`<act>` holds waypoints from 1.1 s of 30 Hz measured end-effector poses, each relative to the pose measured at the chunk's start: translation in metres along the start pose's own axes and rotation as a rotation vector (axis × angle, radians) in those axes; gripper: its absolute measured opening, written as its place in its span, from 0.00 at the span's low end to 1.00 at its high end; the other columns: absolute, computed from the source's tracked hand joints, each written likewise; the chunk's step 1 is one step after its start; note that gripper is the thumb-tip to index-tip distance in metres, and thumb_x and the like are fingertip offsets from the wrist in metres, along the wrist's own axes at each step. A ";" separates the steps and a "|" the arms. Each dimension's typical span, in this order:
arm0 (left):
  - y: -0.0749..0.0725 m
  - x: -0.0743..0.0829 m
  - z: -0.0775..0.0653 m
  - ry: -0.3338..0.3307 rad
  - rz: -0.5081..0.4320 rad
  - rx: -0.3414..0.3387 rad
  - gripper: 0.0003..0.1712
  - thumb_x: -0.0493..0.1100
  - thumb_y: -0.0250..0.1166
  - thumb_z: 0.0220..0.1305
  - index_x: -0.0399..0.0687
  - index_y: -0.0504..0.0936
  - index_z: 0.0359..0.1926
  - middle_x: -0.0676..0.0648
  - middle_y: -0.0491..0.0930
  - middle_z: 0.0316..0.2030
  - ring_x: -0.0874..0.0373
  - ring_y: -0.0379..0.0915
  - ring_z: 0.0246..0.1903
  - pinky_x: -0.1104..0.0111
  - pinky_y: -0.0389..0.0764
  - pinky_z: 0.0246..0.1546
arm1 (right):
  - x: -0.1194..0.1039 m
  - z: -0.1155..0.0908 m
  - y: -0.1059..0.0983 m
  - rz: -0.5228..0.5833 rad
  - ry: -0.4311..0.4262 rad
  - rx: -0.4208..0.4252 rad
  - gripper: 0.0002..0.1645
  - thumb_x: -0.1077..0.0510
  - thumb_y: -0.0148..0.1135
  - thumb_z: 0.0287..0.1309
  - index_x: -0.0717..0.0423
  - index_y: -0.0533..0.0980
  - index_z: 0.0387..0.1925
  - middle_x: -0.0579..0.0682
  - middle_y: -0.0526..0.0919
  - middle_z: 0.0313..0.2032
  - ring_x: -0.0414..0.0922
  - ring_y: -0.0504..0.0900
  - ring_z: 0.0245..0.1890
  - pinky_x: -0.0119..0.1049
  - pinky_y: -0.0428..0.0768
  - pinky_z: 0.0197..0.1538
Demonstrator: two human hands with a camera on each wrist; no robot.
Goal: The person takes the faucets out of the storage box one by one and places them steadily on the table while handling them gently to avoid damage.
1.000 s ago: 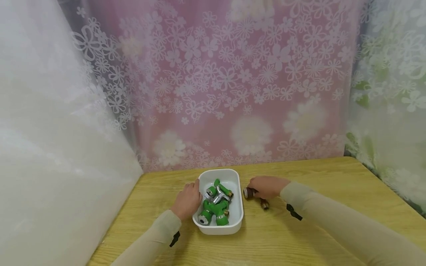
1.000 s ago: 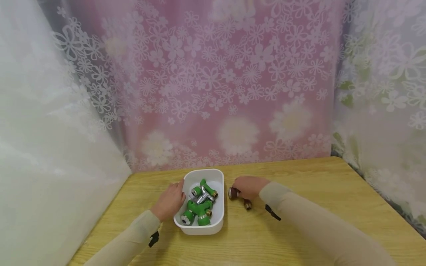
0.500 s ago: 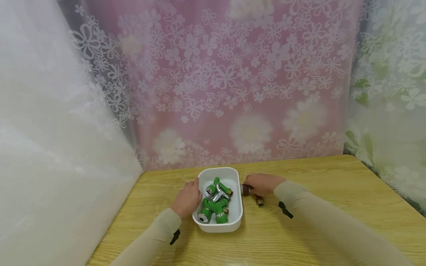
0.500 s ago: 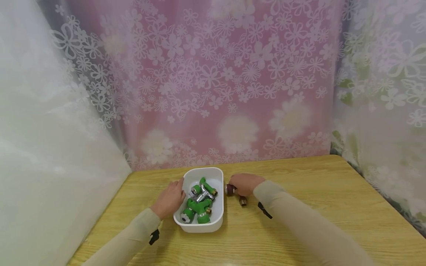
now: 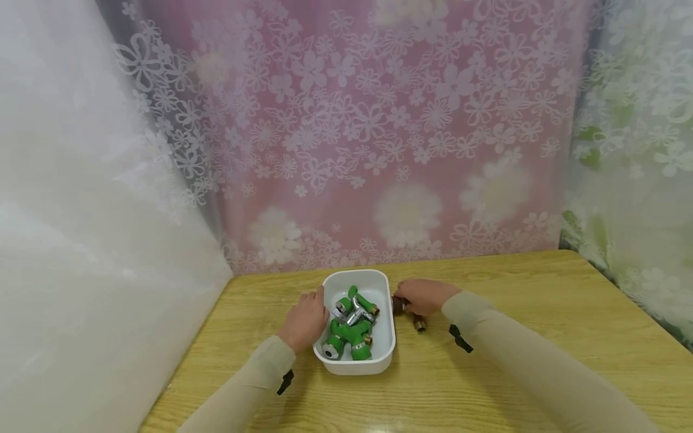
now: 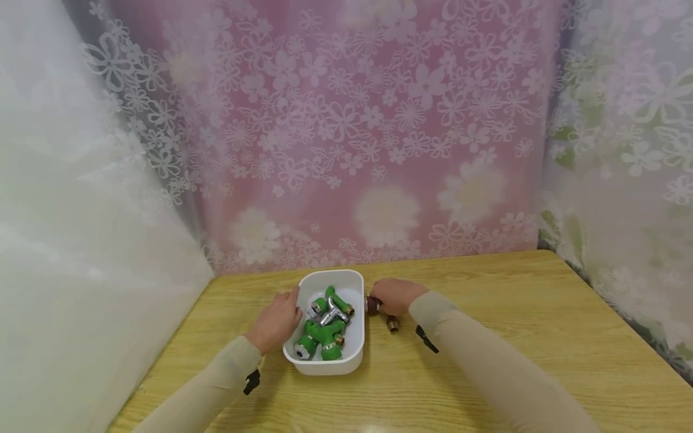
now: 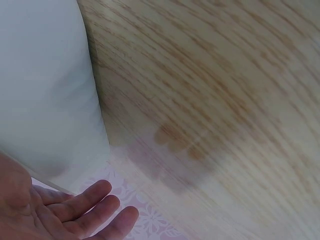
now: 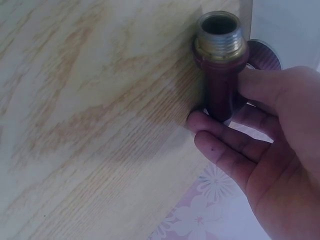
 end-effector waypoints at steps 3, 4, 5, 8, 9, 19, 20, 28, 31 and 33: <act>-0.003 0.000 0.000 -0.003 -0.002 -0.011 0.31 0.43 0.51 0.76 0.32 0.60 0.73 0.33 0.77 0.59 0.40 0.73 0.60 0.48 0.81 0.56 | 0.002 0.003 0.000 0.015 -0.016 -0.007 0.14 0.55 0.65 0.66 0.50 0.82 0.52 0.44 0.80 0.41 0.41 0.78 0.41 0.41 0.78 0.44; -0.003 0.000 0.001 -0.002 -0.003 -0.014 0.31 0.43 0.51 0.76 0.32 0.60 0.73 0.32 0.77 0.59 0.39 0.73 0.60 0.48 0.81 0.56 | 0.004 0.003 0.001 0.020 -0.016 -0.010 0.15 0.55 0.65 0.66 0.50 0.82 0.53 0.44 0.81 0.42 0.41 0.78 0.42 0.41 0.78 0.45; -0.003 0.001 0.001 0.001 -0.002 -0.015 0.31 0.43 0.51 0.76 0.32 0.60 0.73 0.32 0.77 0.59 0.39 0.73 0.60 0.48 0.81 0.56 | 0.005 0.003 0.001 0.028 -0.017 -0.011 0.15 0.55 0.65 0.66 0.50 0.81 0.54 0.45 0.81 0.43 0.41 0.78 0.43 0.41 0.78 0.46; -0.003 0.002 0.001 -0.005 0.011 -0.022 0.32 0.44 0.51 0.76 0.32 0.60 0.74 0.33 0.76 0.59 0.40 0.72 0.61 0.49 0.80 0.56 | 0.008 0.003 0.003 0.047 -0.026 -0.006 0.17 0.55 0.66 0.66 0.50 0.81 0.56 0.46 0.82 0.47 0.42 0.79 0.46 0.42 0.79 0.48; -0.003 0.002 0.001 -0.006 0.014 -0.021 0.32 0.44 0.51 0.76 0.32 0.60 0.74 0.33 0.76 0.59 0.40 0.72 0.61 0.49 0.80 0.57 | 0.008 0.004 0.004 0.055 -0.029 -0.006 0.18 0.56 0.66 0.66 0.50 0.81 0.56 0.47 0.82 0.48 0.42 0.79 0.46 0.43 0.79 0.48; -0.004 0.000 0.001 0.006 0.040 0.009 0.30 0.43 0.52 0.76 0.32 0.63 0.72 0.33 0.78 0.57 0.39 0.74 0.59 0.49 0.82 0.54 | 0.007 -0.003 -0.002 -0.005 -0.012 0.031 0.29 0.50 0.67 0.63 0.54 0.76 0.63 0.56 0.80 0.57 0.53 0.81 0.55 0.53 0.80 0.59; -0.003 0.000 0.001 0.003 0.037 0.008 0.30 0.43 0.52 0.76 0.32 0.63 0.72 0.33 0.78 0.57 0.39 0.74 0.59 0.49 0.82 0.54 | 0.006 -0.006 -0.004 -0.021 -0.002 0.037 0.29 0.49 0.67 0.63 0.54 0.76 0.63 0.57 0.80 0.59 0.55 0.80 0.57 0.54 0.79 0.60; -0.001 0.000 0.003 -0.001 0.043 0.004 0.29 0.43 0.52 0.75 0.33 0.63 0.71 0.33 0.78 0.56 0.40 0.75 0.57 0.48 0.83 0.52 | -0.006 -0.022 -0.030 -0.116 -0.024 0.134 0.21 0.51 0.67 0.63 0.52 0.81 0.56 0.54 0.83 0.53 0.51 0.84 0.47 0.50 0.85 0.48; -0.002 -0.001 0.002 0.007 0.046 0.008 0.29 0.43 0.53 0.75 0.32 0.63 0.71 0.33 0.78 0.56 0.40 0.75 0.57 0.48 0.83 0.51 | -0.011 -0.026 -0.038 -0.151 -0.065 0.162 0.20 0.50 0.67 0.62 0.50 0.82 0.55 0.51 0.84 0.51 0.47 0.84 0.43 0.46 0.85 0.42; -0.002 -0.002 0.002 0.004 0.045 0.003 0.30 0.43 0.53 0.75 0.32 0.63 0.72 0.33 0.78 0.56 0.40 0.75 0.57 0.49 0.83 0.52 | -0.016 -0.028 -0.044 -0.163 -0.102 0.177 0.20 0.51 0.68 0.61 0.50 0.82 0.54 0.50 0.84 0.50 0.46 0.84 0.42 0.45 0.84 0.41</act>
Point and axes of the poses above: each hand's wrist, its own z-axis towards the middle knuckle, its own y-axis out of the palm, x = y × z, the point moved 3 cm from there along z, towards the middle knuckle
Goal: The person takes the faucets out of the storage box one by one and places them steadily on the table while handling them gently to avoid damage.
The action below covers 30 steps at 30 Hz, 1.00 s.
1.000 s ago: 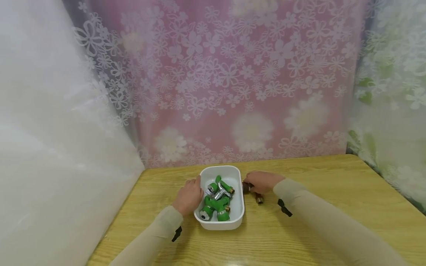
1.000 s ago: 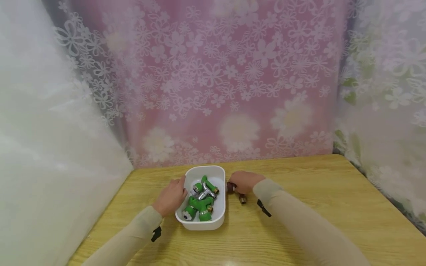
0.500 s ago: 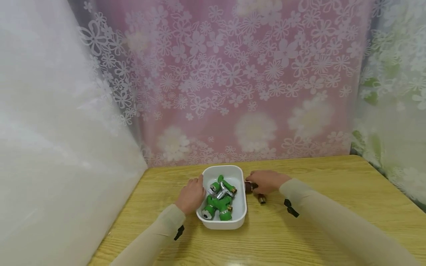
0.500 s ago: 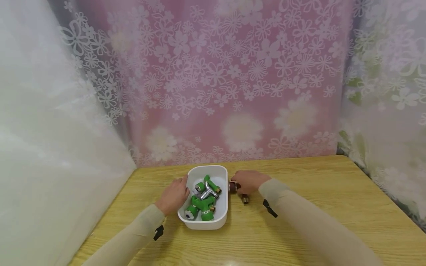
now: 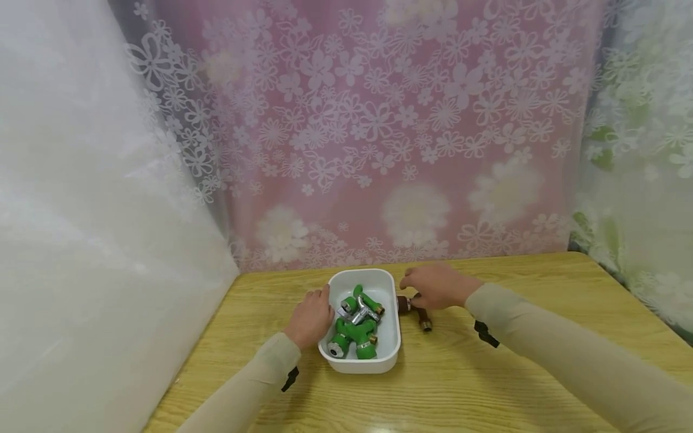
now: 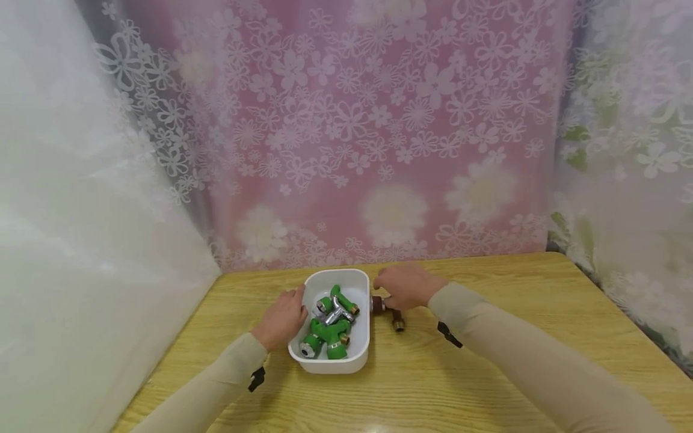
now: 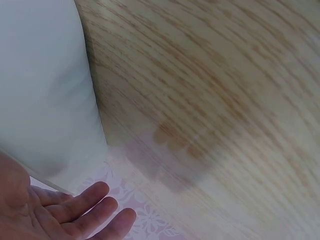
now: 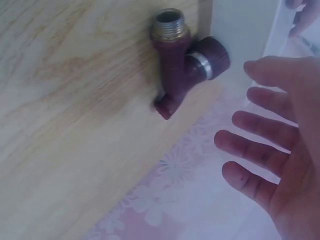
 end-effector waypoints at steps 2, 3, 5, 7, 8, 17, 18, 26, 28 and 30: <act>0.000 -0.001 0.000 -0.003 0.002 -0.003 0.30 0.44 0.52 0.76 0.33 0.62 0.72 0.33 0.78 0.57 0.40 0.74 0.58 0.49 0.82 0.52 | -0.005 -0.001 -0.006 -0.008 -0.030 0.010 0.21 0.51 0.68 0.61 0.49 0.82 0.55 0.50 0.84 0.50 0.46 0.85 0.42 0.45 0.84 0.41; 0.001 -0.001 0.000 -0.004 0.001 -0.001 0.30 0.44 0.53 0.75 0.33 0.63 0.72 0.34 0.78 0.56 0.40 0.74 0.58 0.49 0.82 0.52 | -0.007 -0.001 -0.008 -0.008 -0.037 0.010 0.21 0.51 0.67 0.61 0.48 0.82 0.56 0.49 0.84 0.51 0.46 0.85 0.44 0.45 0.85 0.42; 0.000 -0.002 -0.001 -0.003 -0.007 0.000 0.30 0.44 0.53 0.75 0.33 0.63 0.71 0.33 0.78 0.56 0.40 0.74 0.58 0.48 0.82 0.52 | -0.012 -0.001 -0.013 -0.002 -0.048 0.002 0.21 0.50 0.67 0.62 0.47 0.82 0.57 0.50 0.84 0.54 0.48 0.85 0.48 0.47 0.85 0.47; 0.000 -0.001 -0.001 0.000 -0.009 -0.003 0.30 0.44 0.53 0.75 0.33 0.63 0.71 0.34 0.78 0.56 0.40 0.74 0.57 0.48 0.83 0.51 | -0.017 0.000 -0.016 0.002 -0.052 -0.012 0.22 0.49 0.66 0.63 0.45 0.81 0.58 0.49 0.83 0.56 0.48 0.84 0.52 0.47 0.84 0.50; 0.000 -0.001 0.000 0.002 -0.011 -0.006 0.30 0.44 0.52 0.75 0.33 0.63 0.71 0.34 0.78 0.56 0.40 0.74 0.57 0.48 0.83 0.51 | -0.021 0.001 -0.018 0.010 -0.057 -0.020 0.22 0.49 0.66 0.63 0.44 0.81 0.58 0.49 0.83 0.57 0.48 0.83 0.54 0.48 0.84 0.51; 0.000 0.001 -0.001 -0.001 -0.005 -0.008 0.30 0.44 0.52 0.76 0.33 0.62 0.72 0.34 0.78 0.57 0.40 0.74 0.58 0.49 0.82 0.53 | -0.046 0.014 -0.021 0.056 -0.121 -0.094 0.24 0.46 0.66 0.64 0.42 0.79 0.61 0.44 0.81 0.59 0.42 0.80 0.57 0.42 0.81 0.59; 0.000 0.001 -0.001 0.001 -0.002 -0.004 0.30 0.44 0.52 0.76 0.33 0.63 0.72 0.34 0.78 0.56 0.41 0.75 0.58 0.49 0.83 0.52 | -0.048 0.016 -0.020 0.059 -0.127 -0.104 0.25 0.47 0.66 0.64 0.43 0.79 0.61 0.44 0.81 0.59 0.42 0.80 0.58 0.42 0.81 0.60; 0.001 0.001 -0.001 -0.010 0.007 -0.005 0.30 0.45 0.52 0.75 0.34 0.63 0.71 0.35 0.78 0.56 0.42 0.75 0.57 0.50 0.84 0.51 | -0.064 0.029 -0.015 0.045 -0.178 -0.137 0.25 0.47 0.69 0.62 0.41 0.79 0.61 0.44 0.80 0.61 0.43 0.79 0.60 0.43 0.80 0.62; 0.001 0.001 0.000 -0.018 0.008 -0.010 0.30 0.45 0.52 0.75 0.34 0.63 0.72 0.35 0.78 0.56 0.42 0.75 0.57 0.50 0.84 0.51 | -0.068 0.032 -0.014 0.049 -0.194 -0.135 0.26 0.48 0.69 0.62 0.41 0.79 0.62 0.44 0.81 0.61 0.43 0.79 0.61 0.44 0.79 0.62; 0.000 0.001 0.000 -0.023 0.009 -0.014 0.30 0.45 0.52 0.75 0.35 0.63 0.72 0.35 0.78 0.57 0.42 0.75 0.58 0.50 0.83 0.51 | -0.072 0.034 -0.014 0.057 -0.209 -0.132 0.26 0.49 0.69 0.62 0.42 0.79 0.62 0.44 0.81 0.61 0.43 0.79 0.61 0.44 0.79 0.63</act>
Point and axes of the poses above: each hand's wrist, its own z-axis towards the middle knuckle, its own y-axis out of the palm, x = y × z, the point moved 3 cm from there along z, towards the middle knuckle
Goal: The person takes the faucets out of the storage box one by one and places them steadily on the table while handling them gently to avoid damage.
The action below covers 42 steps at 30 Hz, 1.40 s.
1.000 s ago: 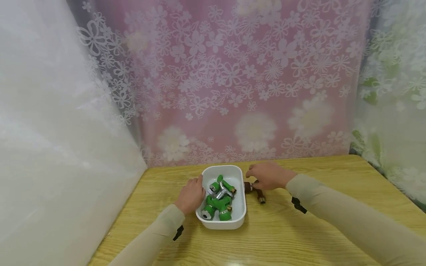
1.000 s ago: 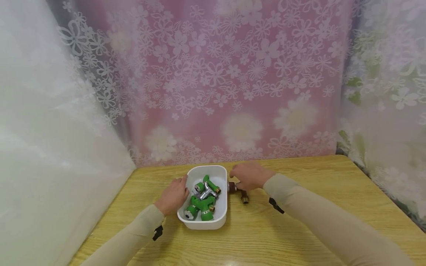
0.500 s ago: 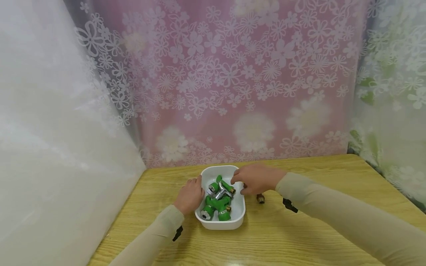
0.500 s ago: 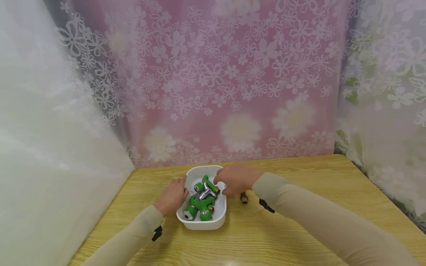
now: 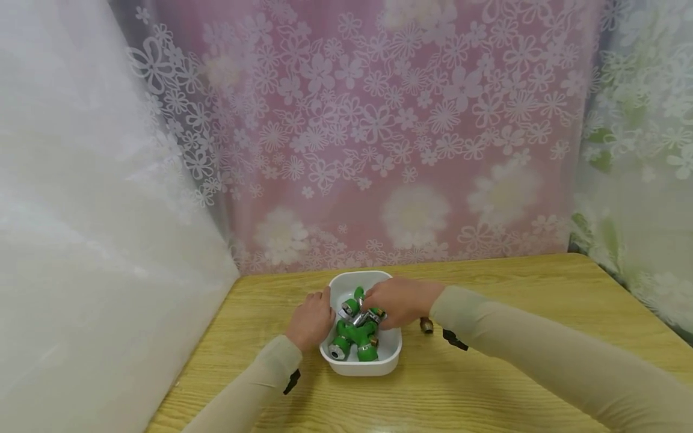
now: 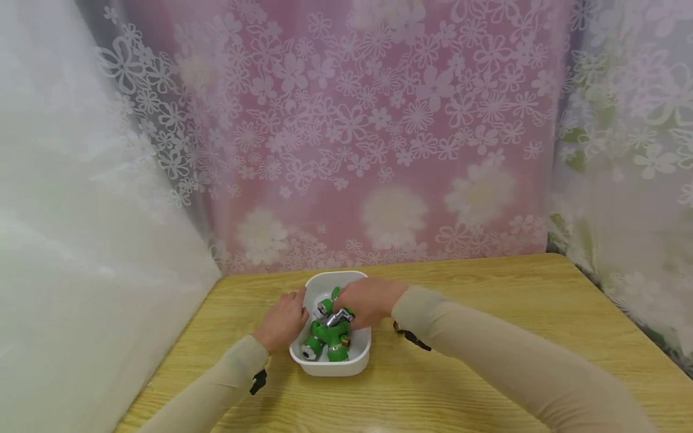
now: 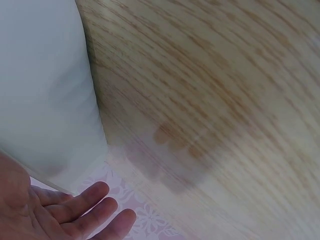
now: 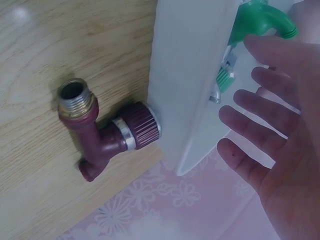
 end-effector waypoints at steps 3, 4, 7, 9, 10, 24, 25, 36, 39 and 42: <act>-0.001 0.001 0.000 -0.001 0.001 -0.006 0.30 0.45 0.52 0.76 0.35 0.63 0.72 0.36 0.78 0.57 0.42 0.75 0.58 0.50 0.83 0.51 | -0.004 0.004 0.001 0.020 -0.010 -0.004 0.26 0.49 0.70 0.60 0.42 0.79 0.61 0.42 0.81 0.60 0.43 0.79 0.61 0.43 0.79 0.63; -0.001 0.002 0.000 -0.002 0.000 -0.008 0.30 0.45 0.52 0.76 0.35 0.63 0.72 0.36 0.78 0.58 0.42 0.75 0.58 0.50 0.83 0.51 | -0.005 0.006 0.001 0.022 -0.012 -0.006 0.26 0.48 0.70 0.60 0.42 0.79 0.61 0.42 0.81 0.60 0.42 0.79 0.61 0.43 0.79 0.63; -0.001 0.003 0.001 -0.002 0.004 -0.011 0.30 0.45 0.52 0.76 0.35 0.62 0.72 0.36 0.78 0.58 0.43 0.74 0.59 0.50 0.83 0.52 | -0.009 0.009 0.001 0.033 -0.016 -0.017 0.28 0.46 0.72 0.58 0.41 0.79 0.60 0.39 0.82 0.58 0.40 0.79 0.60 0.42 0.78 0.64; -0.001 0.003 0.002 -0.002 0.004 -0.013 0.30 0.45 0.51 0.76 0.35 0.62 0.73 0.36 0.77 0.58 0.43 0.74 0.59 0.50 0.83 0.52 | -0.011 0.010 0.002 0.036 -0.014 -0.030 0.28 0.45 0.72 0.58 0.40 0.79 0.61 0.38 0.82 0.58 0.39 0.79 0.60 0.42 0.77 0.64; 0.000 0.003 0.002 -0.002 0.005 -0.013 0.30 0.45 0.51 0.76 0.36 0.62 0.73 0.36 0.77 0.59 0.43 0.74 0.59 0.50 0.83 0.52 | -0.012 0.011 0.002 0.043 -0.011 -0.034 0.28 0.46 0.73 0.58 0.39 0.79 0.61 0.38 0.82 0.58 0.38 0.79 0.60 0.42 0.77 0.64; -0.001 0.003 0.001 0.020 0.021 0.015 0.28 0.44 0.52 0.76 0.35 0.64 0.70 0.37 0.79 0.54 0.43 0.76 0.55 0.51 0.85 0.47 | -0.019 0.021 0.010 0.124 0.064 -0.133 0.30 0.42 0.69 0.59 0.37 0.77 0.63 0.34 0.82 0.55 0.33 0.79 0.52 0.38 0.80 0.59; -0.002 0.003 0.001 0.017 0.019 0.014 0.28 0.44 0.52 0.76 0.35 0.64 0.70 0.37 0.79 0.54 0.43 0.76 0.55 0.50 0.85 0.47 | -0.019 0.022 0.011 0.123 0.065 -0.137 0.30 0.41 0.69 0.59 0.37 0.78 0.63 0.34 0.82 0.54 0.32 0.79 0.50 0.37 0.80 0.59; 0.000 0.001 0.001 -0.011 0.004 -0.010 0.29 0.43 0.52 0.76 0.35 0.63 0.71 0.36 0.78 0.57 0.43 0.75 0.57 0.50 0.84 0.50 | -0.021 0.027 0.014 0.168 0.076 -0.156 0.25 0.43 0.70 0.59 0.39 0.80 0.58 0.34 0.84 0.47 0.30 0.78 0.42 0.36 0.82 0.55; -0.001 0.001 0.001 -0.008 0.002 -0.003 0.28 0.43 0.53 0.75 0.35 0.64 0.71 0.36 0.79 0.56 0.43 0.75 0.56 0.50 0.85 0.48 | -0.021 0.027 0.014 0.175 0.072 -0.157 0.24 0.42 0.70 0.60 0.39 0.80 0.57 0.34 0.84 0.47 0.30 0.79 0.42 0.35 0.82 0.55; -0.001 0.002 0.000 -0.003 0.007 0.005 0.28 0.43 0.52 0.75 0.35 0.64 0.71 0.37 0.79 0.55 0.43 0.76 0.56 0.50 0.85 0.48 | -0.021 0.027 0.014 0.173 0.064 -0.154 0.24 0.43 0.70 0.60 0.38 0.80 0.57 0.34 0.84 0.46 0.30 0.79 0.42 0.34 0.82 0.54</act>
Point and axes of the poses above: each hand's wrist, its own z-axis towards the middle knuckle, its own y-axis out of the palm, x = y × z, the point moved 3 cm from there along z, towards the middle knuckle
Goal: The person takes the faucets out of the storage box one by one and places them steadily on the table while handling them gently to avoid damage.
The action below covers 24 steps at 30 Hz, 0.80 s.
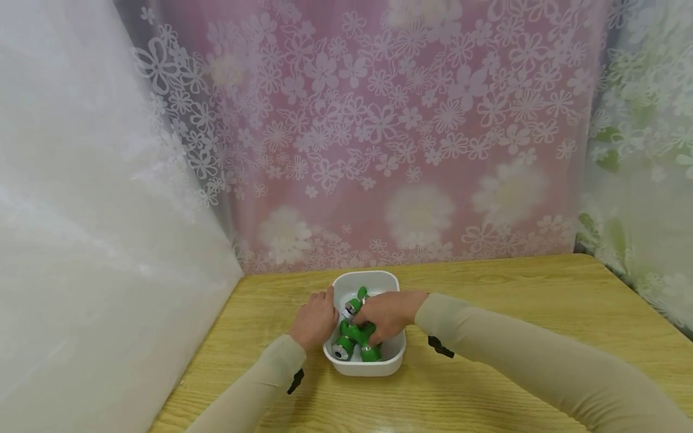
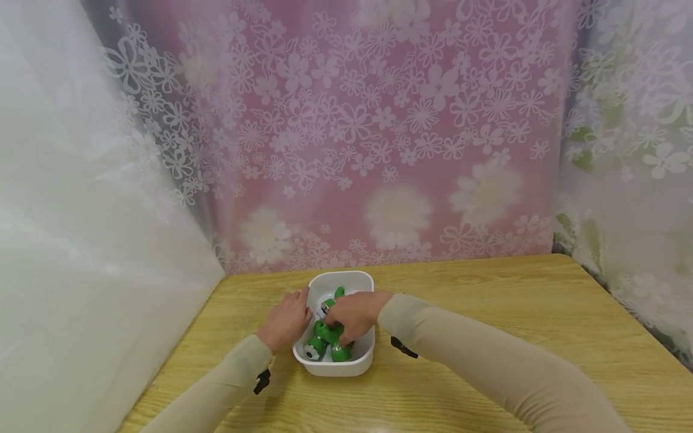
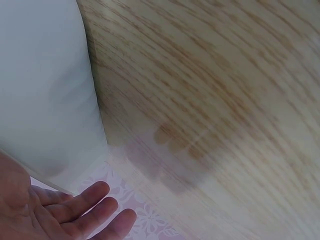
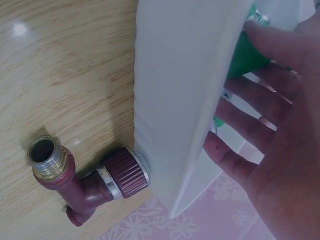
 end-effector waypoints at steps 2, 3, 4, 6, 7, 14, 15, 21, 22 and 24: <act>0.000 0.000 -0.001 0.006 0.002 0.008 0.28 0.43 0.52 0.75 0.35 0.64 0.70 0.37 0.79 0.55 0.44 0.76 0.55 0.50 0.85 0.47 | 0.000 -0.001 0.000 0.003 -0.003 -0.001 0.23 0.43 0.70 0.60 0.38 0.80 0.57 0.34 0.84 0.46 0.30 0.79 0.42 0.34 0.82 0.54; 0.000 0.000 -0.001 0.008 0.003 0.011 0.28 0.43 0.52 0.75 0.35 0.65 0.70 0.37 0.79 0.54 0.44 0.76 0.55 0.50 0.85 0.47 | -0.001 -0.001 0.000 0.007 -0.003 -0.002 0.23 0.43 0.71 0.60 0.38 0.80 0.57 0.34 0.84 0.46 0.30 0.79 0.42 0.34 0.82 0.54; 0.000 0.000 -0.001 0.011 0.004 0.014 0.28 0.43 0.53 0.75 0.35 0.65 0.70 0.37 0.79 0.54 0.43 0.76 0.55 0.50 0.85 0.47 | -0.001 -0.001 0.000 0.011 -0.002 -0.004 0.23 0.43 0.70 0.60 0.38 0.80 0.57 0.34 0.84 0.46 0.30 0.79 0.43 0.34 0.82 0.55; 0.000 0.000 -0.001 0.015 0.004 0.018 0.28 0.43 0.53 0.75 0.35 0.65 0.70 0.36 0.79 0.53 0.43 0.76 0.54 0.50 0.85 0.46 | -0.001 -0.002 0.000 0.016 0.004 -0.006 0.24 0.44 0.71 0.60 0.38 0.80 0.58 0.33 0.84 0.48 0.30 0.79 0.44 0.34 0.82 0.55; 0.000 0.000 -0.001 0.015 0.005 0.018 0.28 0.43 0.53 0.75 0.35 0.65 0.70 0.36 0.79 0.53 0.43 0.76 0.54 0.50 0.85 0.46 | 0.000 -0.002 0.000 0.018 0.007 -0.006 0.25 0.44 0.71 0.60 0.38 0.80 0.58 0.33 0.84 0.48 0.30 0.79 0.44 0.35 0.81 0.56; 0.001 -0.001 0.000 0.008 0.015 0.011 0.28 0.43 0.53 0.75 0.35 0.64 0.70 0.37 0.79 0.54 0.43 0.76 0.55 0.50 0.85 0.46 | -0.001 -0.002 -0.002 -0.009 0.012 -0.004 0.27 0.44 0.70 0.61 0.38 0.79 0.61 0.34 0.84 0.51 0.30 0.80 0.49 0.35 0.81 0.57; 0.001 -0.002 0.000 0.008 0.016 0.011 0.28 0.43 0.53 0.75 0.35 0.64 0.70 0.37 0.79 0.54 0.43 0.76 0.55 0.50 0.85 0.46 | -0.002 -0.002 -0.002 -0.015 0.010 -0.004 0.27 0.44 0.70 0.61 0.38 0.78 0.61 0.34 0.84 0.52 0.31 0.80 0.49 0.35 0.81 0.57; 0.002 -0.001 -0.001 0.008 0.011 0.011 0.28 0.43 0.52 0.75 0.35 0.64 0.71 0.37 0.79 0.54 0.44 0.76 0.55 0.50 0.85 0.46 | -0.004 -0.004 -0.004 -0.049 0.006 0.001 0.27 0.44 0.70 0.61 0.40 0.79 0.62 0.35 0.84 0.52 0.31 0.80 0.50 0.35 0.80 0.59; 0.001 -0.001 -0.001 0.008 0.009 0.013 0.28 0.43 0.52 0.75 0.35 0.64 0.70 0.37 0.79 0.54 0.44 0.76 0.55 0.50 0.85 0.46 | -0.004 -0.004 -0.004 -0.057 0.006 0.003 0.27 0.44 0.70 0.61 0.40 0.79 0.62 0.35 0.84 0.52 0.32 0.80 0.51 0.36 0.80 0.59; 0.001 0.000 -0.001 0.009 0.009 0.015 0.28 0.43 0.52 0.75 0.35 0.64 0.70 0.37 0.79 0.54 0.44 0.76 0.55 0.50 0.85 0.45 | -0.004 -0.005 -0.005 -0.075 0.002 0.010 0.27 0.44 0.70 0.61 0.40 0.79 0.61 0.35 0.84 0.52 0.32 0.80 0.51 0.36 0.79 0.59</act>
Point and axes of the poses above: each hand's wrist, its own z-axis towards the middle knuckle, its own y-axis out of the palm, x = y × z, the point moved 3 cm from there along z, towards the middle knuckle
